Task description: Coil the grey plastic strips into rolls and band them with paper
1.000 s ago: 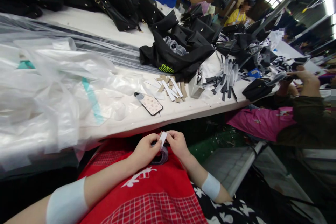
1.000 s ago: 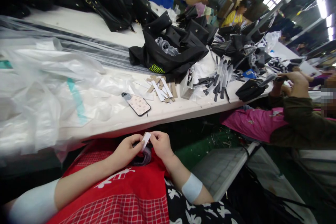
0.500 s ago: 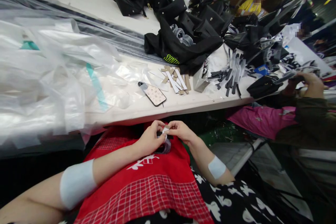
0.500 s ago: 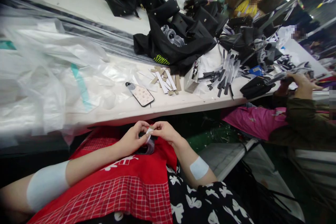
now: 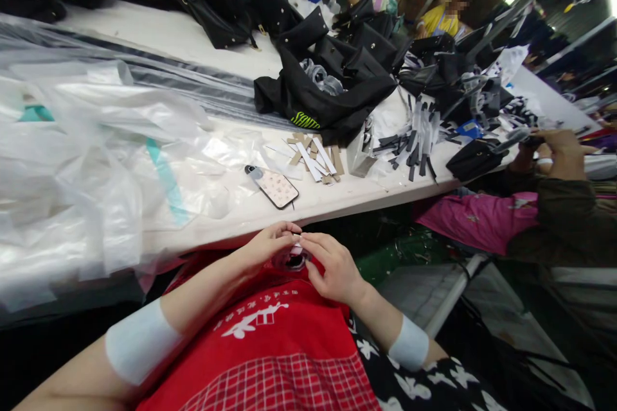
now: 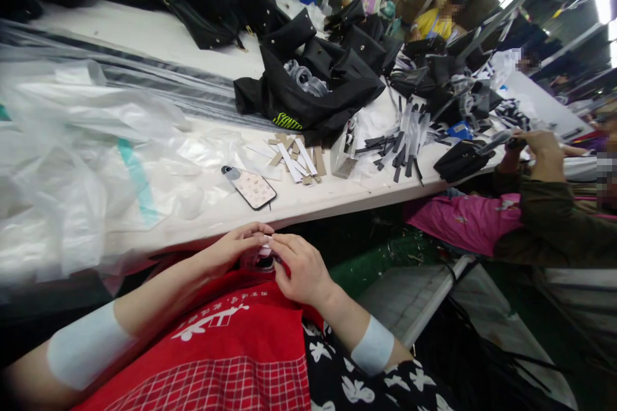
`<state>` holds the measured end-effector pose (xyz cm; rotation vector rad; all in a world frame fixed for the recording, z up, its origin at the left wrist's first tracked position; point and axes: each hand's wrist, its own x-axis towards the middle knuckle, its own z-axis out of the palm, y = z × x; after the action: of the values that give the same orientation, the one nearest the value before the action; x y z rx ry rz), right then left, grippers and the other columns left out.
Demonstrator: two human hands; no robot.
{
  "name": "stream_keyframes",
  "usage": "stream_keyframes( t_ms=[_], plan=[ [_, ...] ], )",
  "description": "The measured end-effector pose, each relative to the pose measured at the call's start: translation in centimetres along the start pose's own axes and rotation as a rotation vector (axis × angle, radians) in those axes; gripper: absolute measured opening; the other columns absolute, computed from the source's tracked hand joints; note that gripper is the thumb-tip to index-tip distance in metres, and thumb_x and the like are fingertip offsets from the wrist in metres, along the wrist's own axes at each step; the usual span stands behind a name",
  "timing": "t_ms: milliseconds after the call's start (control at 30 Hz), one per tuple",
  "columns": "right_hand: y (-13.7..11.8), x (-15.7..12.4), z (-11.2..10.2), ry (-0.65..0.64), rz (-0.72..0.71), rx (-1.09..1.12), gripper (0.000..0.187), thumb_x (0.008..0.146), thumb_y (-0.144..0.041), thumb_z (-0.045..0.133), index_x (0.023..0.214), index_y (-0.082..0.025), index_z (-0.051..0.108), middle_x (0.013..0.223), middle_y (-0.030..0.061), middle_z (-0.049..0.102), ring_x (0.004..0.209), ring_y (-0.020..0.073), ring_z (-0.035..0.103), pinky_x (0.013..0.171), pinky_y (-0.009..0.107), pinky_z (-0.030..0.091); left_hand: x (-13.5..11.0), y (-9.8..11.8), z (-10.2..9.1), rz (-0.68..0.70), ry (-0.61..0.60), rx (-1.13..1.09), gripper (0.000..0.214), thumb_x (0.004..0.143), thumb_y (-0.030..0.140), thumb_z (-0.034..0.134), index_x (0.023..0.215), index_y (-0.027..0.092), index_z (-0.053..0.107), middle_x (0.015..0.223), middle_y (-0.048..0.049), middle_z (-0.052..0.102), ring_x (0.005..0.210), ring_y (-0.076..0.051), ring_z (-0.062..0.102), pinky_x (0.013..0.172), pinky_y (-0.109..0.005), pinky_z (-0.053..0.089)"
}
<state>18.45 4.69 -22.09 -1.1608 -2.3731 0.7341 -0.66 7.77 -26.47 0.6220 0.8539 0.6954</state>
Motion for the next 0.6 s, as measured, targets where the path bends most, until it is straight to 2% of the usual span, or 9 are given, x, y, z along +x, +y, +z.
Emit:
stream_keyframes(
  t_ms=[133,233,300,367,433,500,600],
  plan=[
    [0.5,0.0,-0.3,0.138,0.049,0.129,0.041,0.082,-0.017,0.051,0.122,-0.020,0.054,0.119,0.0102,0.062,0.112,0.0217,0.057,0.100,0.039,0.045,0.8,0.4,0.6,0.045,-0.049,0.058,0.043,0.071,0.035,0.074,0.104,0.017,0.053,0.076,0.0013,0.061,0.059,-0.009,0.055,0.052,-0.020,0.040],
    [3.0,0.7,-2.2,0.292,0.140,0.170,0.046,0.083,-0.021,0.053,0.128,-0.018,0.047,0.114,0.0116,0.065,0.107,0.0215,0.060,0.098,0.039,0.045,1.0,0.5,0.6,0.093,-0.053,0.115,0.045,0.072,0.039,0.073,0.106,0.018,0.053,0.074,0.0028,0.058,0.056,-0.008,0.051,0.050,-0.020,0.037],
    [6.6,2.2,-4.6,0.451,0.187,0.078,0.041,0.084,-0.024,0.054,0.124,-0.017,0.051,0.113,0.0123,0.066,0.107,0.0226,0.060,0.099,0.041,0.044,1.0,0.5,0.5,0.126,-0.022,0.137,0.045,0.072,0.042,0.074,0.105,0.019,0.054,0.073,0.0036,0.056,0.057,-0.009,0.051,0.052,-0.020,0.037],
    [11.4,4.6,-7.7,0.649,0.259,-0.019,0.032,0.084,-0.028,0.052,0.112,-0.016,0.059,0.110,0.0129,0.066,0.105,0.0233,0.060,0.097,0.041,0.044,1.0,0.2,0.5,0.144,0.002,0.156,0.046,0.070,0.045,0.074,0.103,0.019,0.055,0.073,0.0039,0.055,0.058,-0.009,0.050,0.052,-0.020,0.036],
    [16.1,7.3,-10.9,0.805,0.402,-0.016,0.033,0.081,-0.031,0.053,0.107,-0.014,0.062,0.109,0.0140,0.066,0.103,0.0232,0.059,0.096,0.039,0.043,1.1,-0.4,0.4,0.146,-0.003,0.160,0.050,0.069,0.050,0.074,0.102,0.019,0.055,0.073,0.0029,0.056,0.058,-0.010,0.050,0.052,-0.021,0.035],
    [20.0,9.7,-13.4,0.813,0.543,0.071,0.032,0.076,-0.034,0.057,0.100,-0.014,0.066,0.106,0.0127,0.067,0.101,0.0234,0.058,0.095,0.038,0.042,1.3,-1.1,0.4,0.142,0.005,0.123,0.053,0.067,0.055,0.074,0.102,0.019,0.056,0.075,0.0009,0.057,0.062,-0.013,0.053,0.054,-0.022,0.037],
    [23.3,12.0,-14.7,0.731,0.613,0.194,0.023,0.067,-0.038,0.064,0.070,-0.016,0.069,0.074,0.0074,0.070,0.080,0.0224,0.062,0.081,0.035,0.046,1.5,-1.8,0.4,0.141,0.040,0.064,0.053,0.064,0.059,0.075,0.097,0.021,0.058,0.078,-0.0016,0.059,0.070,-0.018,0.057,0.059,-0.026,0.043]
  ],
)
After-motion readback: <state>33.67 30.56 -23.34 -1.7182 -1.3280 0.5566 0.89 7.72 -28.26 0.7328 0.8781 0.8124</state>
